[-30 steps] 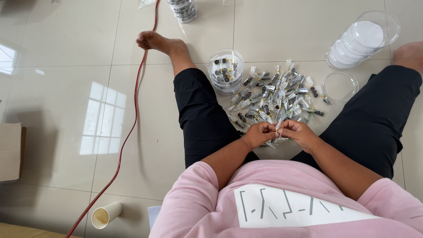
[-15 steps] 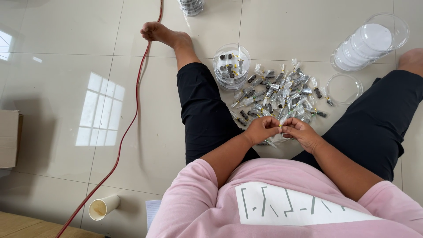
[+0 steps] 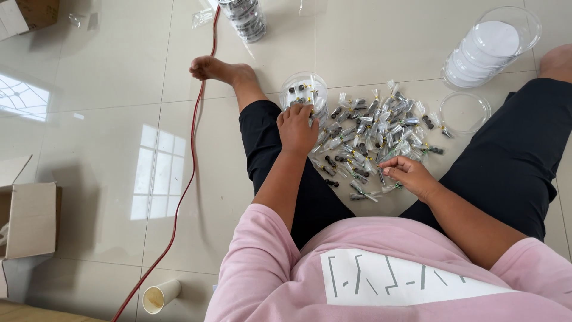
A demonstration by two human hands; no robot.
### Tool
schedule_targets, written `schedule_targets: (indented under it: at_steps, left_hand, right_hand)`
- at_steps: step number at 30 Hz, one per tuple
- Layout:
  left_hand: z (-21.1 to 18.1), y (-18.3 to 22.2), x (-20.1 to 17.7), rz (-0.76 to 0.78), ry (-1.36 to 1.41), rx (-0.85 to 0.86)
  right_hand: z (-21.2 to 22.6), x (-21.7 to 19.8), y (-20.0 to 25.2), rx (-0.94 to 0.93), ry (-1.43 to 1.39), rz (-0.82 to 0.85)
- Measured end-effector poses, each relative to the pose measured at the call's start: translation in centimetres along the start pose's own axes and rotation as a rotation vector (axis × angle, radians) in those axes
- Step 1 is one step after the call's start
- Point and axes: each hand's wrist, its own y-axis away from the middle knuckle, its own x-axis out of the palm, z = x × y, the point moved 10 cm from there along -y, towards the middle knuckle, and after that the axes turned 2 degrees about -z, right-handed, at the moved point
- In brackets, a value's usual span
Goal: The person sits on the floor and places small individually wrapped items into a clear cylindrical container by hand.
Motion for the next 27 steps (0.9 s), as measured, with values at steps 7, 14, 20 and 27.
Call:
schedule_targets:
  at_steps: [7,14,20,27]
  left_hand:
    - [-1.3,1.3,-1.2,0.051,0.040,0.003]
    - [-1.1,2.0,-2.2,-0.241,0.066,0.144]
    - [-3.0,5.6,-2.7,-0.179,0.332,0.276]
    - [0.3,6.6,11.2,0.150,-0.189,0.310]
  right_hand:
    - [-1.0,-0.7,-1.0,-0.063,0.154,-0.004]
    - [-2.6,-1.3,-1.9,-0.129,0.308,-0.002]
    - [-1.6,-0.7,-0.9,-0.101,0.329,0.015]
    - [-0.9,-0.4,-0.5,-0.074,0.364,0.007]
